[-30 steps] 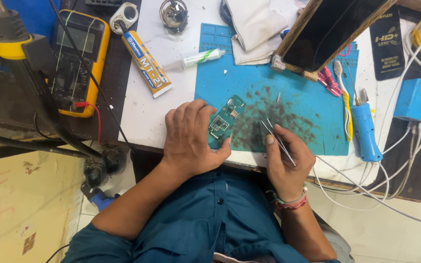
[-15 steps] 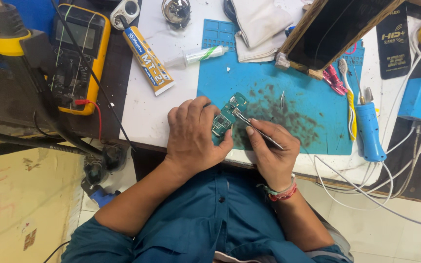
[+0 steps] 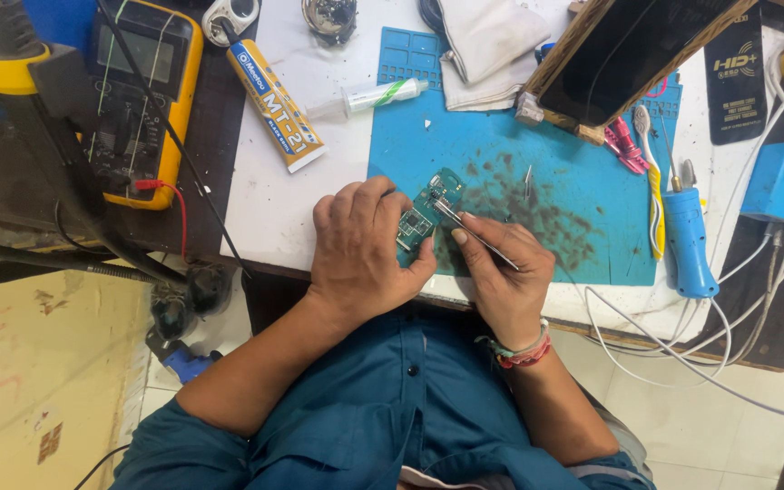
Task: The person uses a hot air gun and tweezers to work on a small green circuit board. They then pick up a black smartphone, remove its back cover, and use a red tool to pry and adjust internal components near the battery.
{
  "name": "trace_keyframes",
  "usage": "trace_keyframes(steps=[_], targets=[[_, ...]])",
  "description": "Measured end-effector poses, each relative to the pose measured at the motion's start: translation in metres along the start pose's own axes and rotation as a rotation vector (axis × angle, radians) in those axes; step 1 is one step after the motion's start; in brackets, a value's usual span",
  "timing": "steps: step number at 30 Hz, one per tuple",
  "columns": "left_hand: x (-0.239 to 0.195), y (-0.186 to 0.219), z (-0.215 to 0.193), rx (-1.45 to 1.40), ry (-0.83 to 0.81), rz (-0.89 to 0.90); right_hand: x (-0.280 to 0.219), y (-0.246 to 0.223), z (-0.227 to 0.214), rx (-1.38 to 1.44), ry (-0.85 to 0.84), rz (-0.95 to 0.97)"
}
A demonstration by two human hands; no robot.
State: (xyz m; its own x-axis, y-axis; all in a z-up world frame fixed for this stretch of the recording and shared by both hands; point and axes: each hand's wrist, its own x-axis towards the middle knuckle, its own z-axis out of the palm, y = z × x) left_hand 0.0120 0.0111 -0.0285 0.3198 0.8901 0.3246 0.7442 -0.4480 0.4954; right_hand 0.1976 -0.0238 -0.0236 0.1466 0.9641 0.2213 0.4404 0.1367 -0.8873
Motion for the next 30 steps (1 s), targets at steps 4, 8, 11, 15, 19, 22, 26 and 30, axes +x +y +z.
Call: trace_keyframes(steps=[4, 8, 11, 15, 19, 22, 26, 30], targets=[[0.000, 0.000, 0.000, 0.006, -0.003, 0.003, 0.000, 0.000, 0.000, -0.001, 0.002, 0.002], [0.000, 0.001, 0.000, 0.012, 0.004, 0.006, -0.001, 0.001, 0.000, 0.001, 0.004, 0.005], [0.000, 0.001, 0.000, 0.016, -0.001, 0.003, -0.003, 0.004, 0.000, 0.025, 0.008, 0.010], [0.000, 0.000, 0.000, 0.010, 0.000, 0.005, -0.007, 0.009, -0.001, 0.131, 0.045, 0.063], [0.001, 0.002, -0.002, -0.006, 0.018, 0.008, -0.011, 0.013, -0.002, 0.208, 0.068, 0.077], [0.005, 0.002, -0.005, -0.002, 0.042, 0.028, -0.013, 0.015, -0.004, 0.230, 0.080, 0.086], [0.012, -0.003, -0.009, 0.015, 0.013, 0.033, -0.018, 0.017, -0.007, 0.228, 0.104, 0.050], [0.029, -0.015, -0.006, 0.101, -0.001, 0.000, -0.020, 0.017, -0.010, 0.253, 0.119, 0.070]])
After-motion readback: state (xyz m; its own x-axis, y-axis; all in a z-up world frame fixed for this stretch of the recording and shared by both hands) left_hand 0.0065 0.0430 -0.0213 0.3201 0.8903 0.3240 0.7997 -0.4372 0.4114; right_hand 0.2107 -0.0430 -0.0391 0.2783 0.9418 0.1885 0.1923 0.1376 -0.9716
